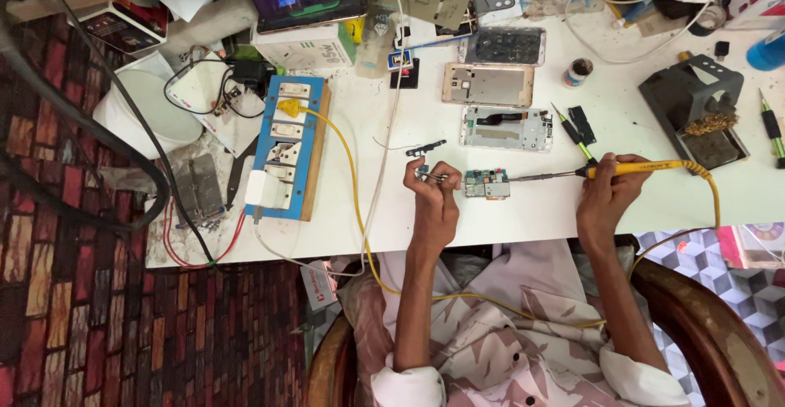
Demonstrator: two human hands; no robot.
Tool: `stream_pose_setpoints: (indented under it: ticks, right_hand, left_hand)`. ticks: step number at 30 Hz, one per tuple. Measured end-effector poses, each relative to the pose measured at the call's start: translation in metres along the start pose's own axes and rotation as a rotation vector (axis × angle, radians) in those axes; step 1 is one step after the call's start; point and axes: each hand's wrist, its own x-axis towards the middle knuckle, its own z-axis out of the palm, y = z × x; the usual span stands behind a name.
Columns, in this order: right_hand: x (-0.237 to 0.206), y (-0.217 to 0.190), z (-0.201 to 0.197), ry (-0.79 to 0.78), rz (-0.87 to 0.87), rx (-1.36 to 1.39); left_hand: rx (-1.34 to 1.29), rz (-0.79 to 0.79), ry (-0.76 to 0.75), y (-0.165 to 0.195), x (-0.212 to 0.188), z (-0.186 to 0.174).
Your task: The person sits at a repair workbench and solders a disassembled phone motherboard, holding the board with one hand while applying a soldering iron to its components. Disassembled phone bodies, a screwdriver, and other repair tools remain on the bench around the work area.
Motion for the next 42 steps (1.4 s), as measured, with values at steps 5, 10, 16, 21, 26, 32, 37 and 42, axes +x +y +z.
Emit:
stream_pose_setpoints:
  ticks: [5,10,16,21,26,32,37,42]
  right_hand:
    - [-0.0006,-0.0039,0.0012,-0.002,-0.009,-0.03]
    - [-0.0017,-0.0046,0.0,-0.013,-0.019,-0.046]
    - [-0.0006,-0.0022,-0.0007,-0.018,-0.037,-0.042]
    - [-0.0012,-0.0013,-0.0013,-0.018,-0.034,-0.07]
    - [-0.0015,-0.0023,-0.0006,-0.018,-0.049,-0.061]
    - [-0.001,-0.0031,0.0013,-0.014,-0.048,-0.072]
    - [-0.0006,-0.0037,-0.0009,0.008,-0.045,-0.086]
    - [-0.0005,-0.004,0.0005,-0.017,-0.053,-0.077]
  left_hand:
    - [-0.012,0.007,-0.011,-0.0013,-0.0008,0.0001]
    - [-0.01,-0.005,-0.006,-0.0011,-0.0014,0.0]
    - [-0.011,-0.039,-0.008,-0.0004,-0.0018,0.0]
    - [-0.019,-0.019,-0.01,-0.0005,-0.002,0.0007]
    - [-0.001,-0.023,-0.006,-0.0003,-0.0015,0.0005]
    - [0.012,-0.015,0.002,-0.0014,-0.0009,0.0]
    - [0.02,0.003,-0.004,-0.0009,-0.0014,0.0011]
    - [-0.025,-0.022,0.003,-0.0004,-0.0021,0.001]
